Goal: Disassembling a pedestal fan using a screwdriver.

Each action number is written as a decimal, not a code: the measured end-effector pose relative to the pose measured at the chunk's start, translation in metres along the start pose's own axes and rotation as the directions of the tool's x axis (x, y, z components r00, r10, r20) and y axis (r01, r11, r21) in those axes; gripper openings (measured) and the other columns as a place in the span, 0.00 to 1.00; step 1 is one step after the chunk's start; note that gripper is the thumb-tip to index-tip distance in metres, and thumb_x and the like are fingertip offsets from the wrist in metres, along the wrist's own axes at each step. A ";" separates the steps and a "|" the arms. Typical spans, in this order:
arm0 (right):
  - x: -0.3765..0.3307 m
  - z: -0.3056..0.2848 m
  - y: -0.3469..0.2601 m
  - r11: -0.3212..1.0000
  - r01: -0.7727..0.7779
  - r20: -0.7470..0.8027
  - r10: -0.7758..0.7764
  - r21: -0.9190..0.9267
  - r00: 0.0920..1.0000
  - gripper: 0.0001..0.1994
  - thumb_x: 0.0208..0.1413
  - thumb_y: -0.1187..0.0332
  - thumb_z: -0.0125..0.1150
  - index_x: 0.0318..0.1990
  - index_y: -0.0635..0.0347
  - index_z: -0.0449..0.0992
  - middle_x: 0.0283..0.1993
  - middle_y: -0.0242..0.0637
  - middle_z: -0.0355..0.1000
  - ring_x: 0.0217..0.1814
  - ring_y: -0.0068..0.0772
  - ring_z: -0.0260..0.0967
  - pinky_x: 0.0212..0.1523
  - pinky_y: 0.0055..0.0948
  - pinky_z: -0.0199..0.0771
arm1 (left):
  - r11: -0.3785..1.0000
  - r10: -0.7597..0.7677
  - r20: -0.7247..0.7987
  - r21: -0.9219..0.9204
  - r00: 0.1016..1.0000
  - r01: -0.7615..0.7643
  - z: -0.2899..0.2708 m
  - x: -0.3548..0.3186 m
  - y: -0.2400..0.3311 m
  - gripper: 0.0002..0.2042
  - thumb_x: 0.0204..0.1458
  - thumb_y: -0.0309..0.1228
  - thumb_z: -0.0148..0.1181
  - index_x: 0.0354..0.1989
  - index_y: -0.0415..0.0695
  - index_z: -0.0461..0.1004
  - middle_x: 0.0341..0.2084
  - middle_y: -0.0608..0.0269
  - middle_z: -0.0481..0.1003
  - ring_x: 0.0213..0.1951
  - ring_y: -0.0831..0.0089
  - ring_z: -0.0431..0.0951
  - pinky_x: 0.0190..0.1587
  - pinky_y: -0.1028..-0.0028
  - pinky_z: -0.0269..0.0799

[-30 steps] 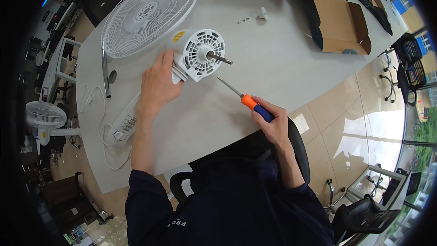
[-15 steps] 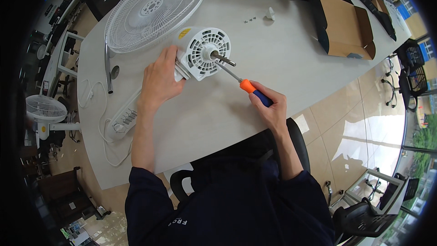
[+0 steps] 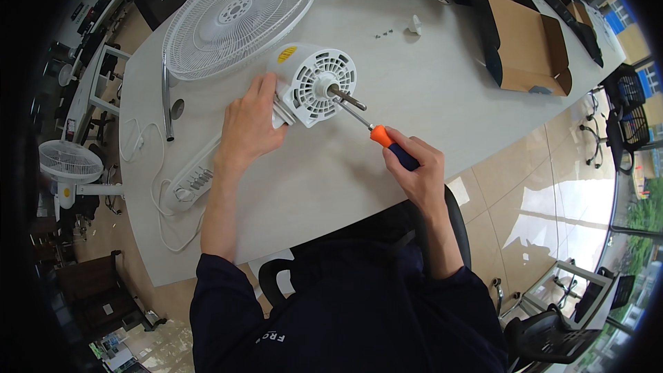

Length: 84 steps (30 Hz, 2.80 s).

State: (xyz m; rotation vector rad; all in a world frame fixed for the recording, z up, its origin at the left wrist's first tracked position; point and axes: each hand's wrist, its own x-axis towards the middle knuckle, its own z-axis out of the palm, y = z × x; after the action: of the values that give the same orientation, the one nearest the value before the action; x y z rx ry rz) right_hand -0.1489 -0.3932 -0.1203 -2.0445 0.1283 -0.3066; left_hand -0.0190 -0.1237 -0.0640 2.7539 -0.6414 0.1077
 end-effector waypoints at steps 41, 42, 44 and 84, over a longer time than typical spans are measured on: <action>-0.019 -0.012 -0.028 0.927 -0.317 -0.035 0.330 0.199 0.943 0.18 0.68 0.66 0.56 0.59 0.64 0.61 0.29 0.39 0.72 0.22 0.22 0.65 0.27 0.23 0.66 | 0.995 0.075 -0.068 0.078 0.995 -0.069 0.012 -0.006 0.004 0.27 0.40 0.27 0.72 0.48 0.38 0.63 0.40 0.53 0.70 0.28 0.53 0.82 0.30 0.60 0.80; -0.017 -0.012 -0.023 0.928 -0.316 -0.035 0.329 0.198 0.944 0.18 0.68 0.66 0.56 0.59 0.64 0.61 0.29 0.39 0.72 0.22 0.22 0.65 0.27 0.23 0.66 | 0.994 0.077 -0.068 0.083 0.995 -0.071 0.012 -0.006 0.005 0.28 0.40 0.27 0.71 0.49 0.37 0.63 0.40 0.53 0.70 0.28 0.53 0.82 0.30 0.61 0.80; -0.014 -0.008 -0.013 0.973 -0.203 -0.155 0.219 0.111 0.963 0.21 0.68 0.66 0.57 0.63 0.64 0.59 0.31 0.39 0.72 0.24 0.21 0.66 0.26 0.23 0.66 | 0.993 0.081 -0.073 0.087 0.994 -0.074 0.014 -0.008 0.007 0.29 0.40 0.26 0.71 0.51 0.37 0.63 0.41 0.53 0.70 0.28 0.54 0.82 0.30 0.61 0.80; -0.016 -0.006 -0.007 0.981 -0.076 -0.183 0.109 0.178 0.977 0.23 0.65 0.71 0.59 0.63 0.64 0.59 0.50 0.42 0.67 0.38 0.24 0.70 0.38 0.23 0.72 | 0.999 0.005 -0.024 0.048 1.000 -0.004 0.016 -0.006 0.009 0.27 0.40 0.28 0.72 0.46 0.40 0.62 0.41 0.53 0.71 0.33 0.49 0.82 0.34 0.56 0.79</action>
State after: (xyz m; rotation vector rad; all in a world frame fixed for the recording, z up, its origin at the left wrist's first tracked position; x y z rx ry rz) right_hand -0.1665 -0.3916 -0.1142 -1.8312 0.3053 -0.4417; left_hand -0.0283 -0.1337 -0.0781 2.7931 -0.6465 0.1596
